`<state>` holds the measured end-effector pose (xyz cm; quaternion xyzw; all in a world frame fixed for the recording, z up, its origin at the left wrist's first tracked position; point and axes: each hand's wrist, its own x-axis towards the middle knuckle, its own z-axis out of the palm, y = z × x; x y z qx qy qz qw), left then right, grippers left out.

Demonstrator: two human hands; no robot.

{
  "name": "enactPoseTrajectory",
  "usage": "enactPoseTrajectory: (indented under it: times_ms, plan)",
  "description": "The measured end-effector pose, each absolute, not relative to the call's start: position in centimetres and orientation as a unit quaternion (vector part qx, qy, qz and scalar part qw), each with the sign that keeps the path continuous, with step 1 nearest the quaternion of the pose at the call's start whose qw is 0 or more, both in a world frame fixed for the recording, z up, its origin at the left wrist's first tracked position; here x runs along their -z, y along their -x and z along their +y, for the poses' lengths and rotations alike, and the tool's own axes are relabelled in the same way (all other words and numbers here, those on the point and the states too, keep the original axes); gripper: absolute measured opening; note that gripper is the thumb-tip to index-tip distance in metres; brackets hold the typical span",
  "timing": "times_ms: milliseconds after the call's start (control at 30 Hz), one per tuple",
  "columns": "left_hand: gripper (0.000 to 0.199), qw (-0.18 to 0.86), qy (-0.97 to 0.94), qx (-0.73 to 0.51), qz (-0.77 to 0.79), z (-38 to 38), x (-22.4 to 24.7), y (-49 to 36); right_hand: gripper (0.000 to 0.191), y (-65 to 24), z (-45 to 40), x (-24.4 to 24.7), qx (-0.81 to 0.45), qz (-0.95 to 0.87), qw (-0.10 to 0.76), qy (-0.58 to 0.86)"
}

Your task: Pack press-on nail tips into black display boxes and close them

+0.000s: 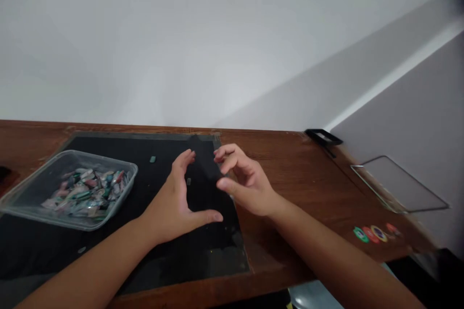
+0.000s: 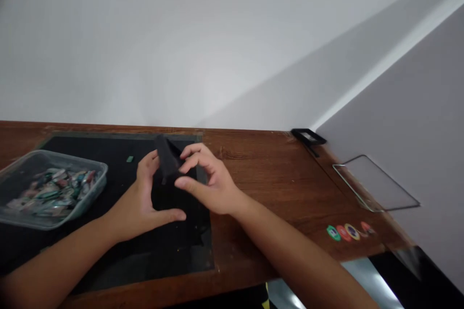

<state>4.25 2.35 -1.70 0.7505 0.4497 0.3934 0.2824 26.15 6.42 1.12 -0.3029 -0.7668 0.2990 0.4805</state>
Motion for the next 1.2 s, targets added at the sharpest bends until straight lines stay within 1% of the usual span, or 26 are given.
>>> enactPoseTrajectory:
  times_ms: [67,133,167,233,300,333,367,433,467,500,533,567,600,700,767,833,933,1100,1200]
  plan:
    - [0.108,0.335,-0.734,-0.419,0.417,2.3,1.6,-4.3,0.021,-25.1,5.5,-1.5,-0.364,-0.768,0.472,0.233]
    - [0.097,0.374,-0.707,-0.447,0.401,2.4,1.4,-4.2,0.017,-24.8,4.9,-1.3,-0.407,-0.753,0.475,0.204]
    - [0.097,0.390,-0.694,-0.454,0.401,2.5,1.4,-4.2,0.016,-24.8,4.6,-1.1,-0.419,-0.744,0.479,0.206]
    - [0.104,0.419,-0.675,-0.450,0.409,2.6,1.3,-4.0,0.015,-25.0,4.0,-0.5,-0.420,-0.736,0.479,0.228]
    - [0.103,0.445,-0.663,-0.441,0.409,2.6,1.1,-4.0,0.011,-25.5,3.6,-0.2,-0.389,-0.745,0.484,0.243]
    - [0.098,0.467,-0.653,-0.442,0.399,2.5,1.0,-4.0,0.017,-25.7,3.5,-0.2,-0.357,-0.757,0.490,0.245]
    - [0.092,0.502,-0.636,-0.447,0.379,2.4,0.7,-4.0,0.032,-26.0,3.5,-0.2,-0.317,-0.772,0.495,0.243]
    - [0.080,0.605,-0.584,-0.443,0.313,2.2,0.2,-4.1,0.077,-26.5,3.7,-0.4,-0.251,-0.804,0.484,0.236]
    - [0.077,0.659,-0.552,-0.429,0.278,2.1,0.0,-4.2,0.100,-26.6,3.9,-0.5,-0.234,-0.819,0.469,0.236]
    - [0.076,0.707,-0.521,-0.408,0.249,1.9,-0.1,-4.2,0.118,-26.7,4.0,-0.5,-0.229,-0.830,0.449,0.238]
    - [0.077,0.744,-0.494,-0.386,0.231,1.9,-0.2,-4.3,0.130,-26.7,4.1,-0.5,-0.235,-0.836,0.433,0.241]
    - [0.080,0.769,-0.472,-0.367,0.226,1.8,-0.1,-4.4,0.136,-26.7,4.1,-0.5,-0.248,-0.838,0.422,0.243]
    - [0.083,0.786,-0.454,-0.350,0.232,1.8,-0.1,-4.4,0.137,-26.6,4.1,-0.4,-0.264,-0.835,0.416,0.244]
    - [0.087,0.795,-0.434,-0.333,0.262,1.8,0.1,-4.4,0.128,-26.3,3.8,-0.1,-0.331,-0.807,0.412,0.263]
    - [0.086,0.763,-0.456,-0.354,0.292,1.9,0.0,-4.3,0.120,-26.2,3.6,-0.1,-0.375,-0.770,0.417,0.305]
    - [0.092,0.712,-0.491,-0.385,0.322,1.9,-0.1,-4.3,0.111,-26.0,3.7,-0.2,-0.417,-0.727,0.431,0.333]
    - [0.095,0.643,-0.534,-0.413,0.363,1.6,0.0,-4.5,0.104,-25.9,3.7,-0.6,-0.454,-0.696,0.449,0.327]
    - [0.072,0.606,-0.545,-0.437,0.381,1.3,-0.2,-5.0,0.107,-25.8,3.5,-0.8,-0.423,-0.727,0.453,0.295]
    - [0.065,0.594,-0.558,-0.421,0.398,1.6,-0.7,-4.9,0.106,-25.8,3.6,-0.5,-0.429,-0.741,0.447,0.258]
